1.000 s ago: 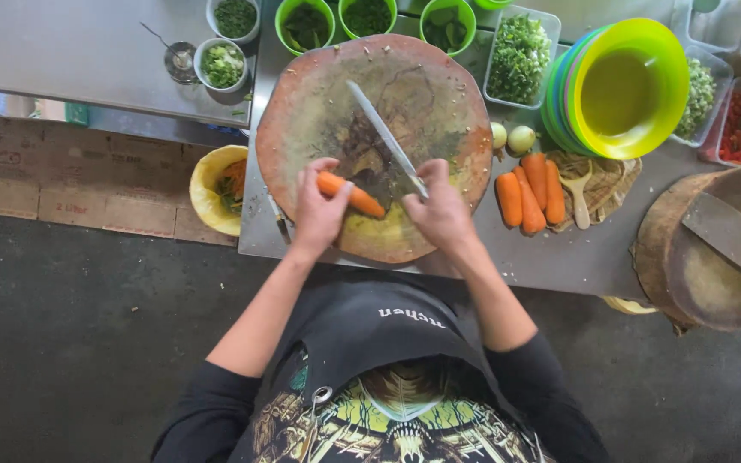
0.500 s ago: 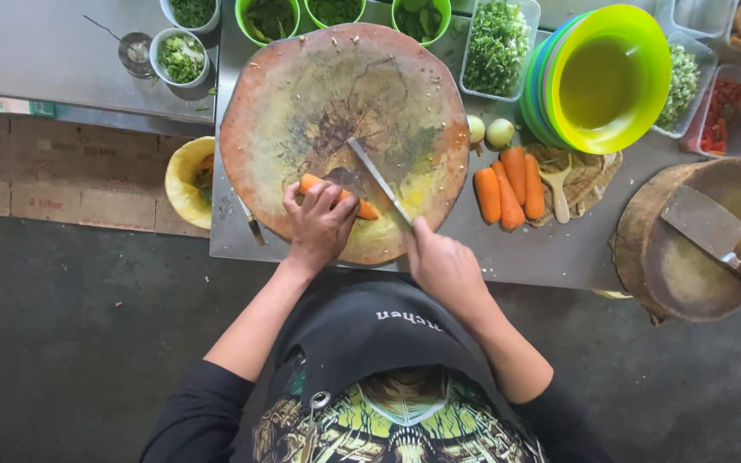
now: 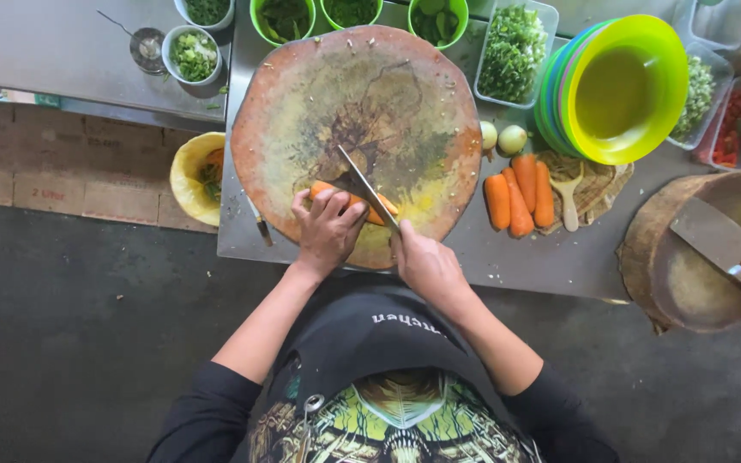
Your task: The person peels and slices carrots on a wooden cutting board using a peeler and a cleaver. The sliced carrots are transferred into a small green cup. The workspace includes multiple containers of prepped vegetables and bowls.
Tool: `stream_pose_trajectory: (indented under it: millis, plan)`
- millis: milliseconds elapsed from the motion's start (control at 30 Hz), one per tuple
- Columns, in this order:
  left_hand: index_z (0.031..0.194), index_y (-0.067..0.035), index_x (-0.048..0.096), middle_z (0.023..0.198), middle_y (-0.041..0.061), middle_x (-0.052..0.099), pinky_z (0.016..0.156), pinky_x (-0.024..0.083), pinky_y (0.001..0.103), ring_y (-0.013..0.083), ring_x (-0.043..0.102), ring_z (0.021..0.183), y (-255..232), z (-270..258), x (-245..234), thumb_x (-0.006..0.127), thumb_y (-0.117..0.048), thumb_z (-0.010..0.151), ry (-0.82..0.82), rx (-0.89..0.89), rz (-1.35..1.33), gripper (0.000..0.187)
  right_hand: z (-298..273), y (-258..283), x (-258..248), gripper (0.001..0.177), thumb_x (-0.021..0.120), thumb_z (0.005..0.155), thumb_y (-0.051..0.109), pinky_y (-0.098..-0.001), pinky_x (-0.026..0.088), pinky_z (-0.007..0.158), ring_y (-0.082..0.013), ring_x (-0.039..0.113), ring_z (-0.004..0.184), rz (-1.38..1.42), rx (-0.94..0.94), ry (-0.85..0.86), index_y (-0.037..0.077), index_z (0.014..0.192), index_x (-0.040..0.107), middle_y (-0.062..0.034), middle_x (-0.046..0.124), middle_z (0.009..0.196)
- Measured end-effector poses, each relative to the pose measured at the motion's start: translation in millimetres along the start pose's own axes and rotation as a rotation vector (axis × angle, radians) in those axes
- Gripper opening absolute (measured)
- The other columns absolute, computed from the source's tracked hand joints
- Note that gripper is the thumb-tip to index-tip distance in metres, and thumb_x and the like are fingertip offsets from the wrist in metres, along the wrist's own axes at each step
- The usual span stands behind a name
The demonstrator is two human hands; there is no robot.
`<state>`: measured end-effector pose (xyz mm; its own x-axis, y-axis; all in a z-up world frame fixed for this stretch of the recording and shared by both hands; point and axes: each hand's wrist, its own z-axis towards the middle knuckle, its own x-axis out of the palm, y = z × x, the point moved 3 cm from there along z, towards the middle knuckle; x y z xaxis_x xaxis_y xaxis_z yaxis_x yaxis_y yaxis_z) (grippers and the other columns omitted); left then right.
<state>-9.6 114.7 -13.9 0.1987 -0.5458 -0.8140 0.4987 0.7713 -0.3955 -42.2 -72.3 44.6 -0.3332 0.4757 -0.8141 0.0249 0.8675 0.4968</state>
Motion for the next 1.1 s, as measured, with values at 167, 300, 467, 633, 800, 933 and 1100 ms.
stream_pose_trajectory:
  millis: [167, 300, 467, 633, 800, 933, 1100]
  plan:
    - [0.107, -0.023, 0.07, 0.11, -0.002, 0.058, 0.108, 0.029, 0.056, 0.0182, 0.053, 0.119, -0.9, 2.6, -2.3, 0.075, -0.025, 0.092, -0.007, -0.039, -0.03, 0.016, 16.9, -5.9, -35.1, 0.019, 0.058, 0.102, 0.029, -0.0598, 0.05, 0.061, -0.0482, 0.067, 0.07, 0.016, -0.04, -0.079, 0.011, 0.107, 0.059, -0.0238, 0.068, 0.072]
    - [0.106, -0.022, 0.068, 0.107, -0.001, 0.056, 0.108, 0.031, 0.055, 0.0192, 0.054, 0.115, -2.5, 2.1, 2.0, 0.074, -0.021, 0.093, -0.049, -0.042, -0.031, 0.014, 41.6, -15.3, -42.6, 0.038, 0.064, 0.097, 0.026, -0.0477, 0.051, 0.059, -0.0356, 0.068, 0.069, -0.271, -0.19, -0.306, 0.019, 0.135, 0.062, -0.0164, 0.067, 0.083]
    - [0.105, -0.022, 0.067, 0.103, -0.001, 0.055, 0.108, 0.032, 0.054, 0.0204, 0.053, 0.111, -2.2, -0.5, 1.2, 0.074, -0.02, 0.093, -0.082, -0.078, -0.016, 0.014, 36.6, -0.6, -29.9, 0.047, 0.068, 0.086, 0.022, -0.0415, 0.05, 0.072, -0.0289, 0.065, 0.086, -0.437, -0.501, -0.517, 0.016, 0.133, 0.064, -0.0095, 0.06, 0.097]
    - [0.105, -0.02, 0.068, 0.103, 0.0, 0.057, 0.109, 0.032, 0.054, 0.0203, 0.054, 0.112, -0.2, -4.9, 3.4, 0.071, -0.021, 0.094, -0.083, -0.072, -0.022, 0.012, 50.0, -10.5, 13.0, 0.024, 0.069, 0.091, 0.019, -0.0465, 0.053, 0.072, -0.0366, 0.066, 0.085, -0.091, -0.42, -0.231, 0.004, 0.11, 0.067, -0.0161, 0.062, 0.096]
    - [0.103, -0.02, 0.067, 0.106, 0.0, 0.058, 0.11, 0.032, 0.054, 0.0206, 0.055, 0.115, 1.9, -5.4, 3.2, 0.069, -0.022, 0.093, -0.089, -0.09, 0.005, 0.01, 82.7, 14.4, 8.5, 0.015, 0.072, 0.094, 0.016, -0.0455, 0.054, 0.074, -0.0359, 0.068, 0.084, -0.009, -0.25, -0.183, 0.002, 0.099, 0.067, -0.0169, 0.067, 0.093]
    - [0.107, -0.017, 0.068, 0.118, 0.006, 0.06, 0.109, 0.03, 0.055, 0.0243, 0.052, 0.123, 4.2, -6.0, 1.9, 0.069, -0.024, 0.088, -0.147, -0.08, -0.063, 0.02, 104.3, 95.7, -10.5, 0.024, 0.074, 0.09, 0.018, -0.0346, 0.057, 0.074, -0.0237, 0.072, 0.081, 0.372, -0.208, -0.031, 0.002, 0.106, 0.068, -0.009, 0.071, 0.088]
    - [0.11, -0.017, 0.07, 0.123, 0.007, 0.061, 0.11, 0.03, 0.054, 0.0269, 0.05, 0.128, 10.3, -10.5, 10.6, 0.07, -0.024, 0.085, -0.162, -0.093, -0.113, 0.026, 108.5, 141.6, -15.3, 0.025, 0.07, 0.097, 0.019, -0.0329, 0.056, 0.077, -0.0204, 0.07, 0.087, 0.545, -0.305, 0.051, 0.003, 0.115, 0.069, -0.0099, 0.071, 0.096]
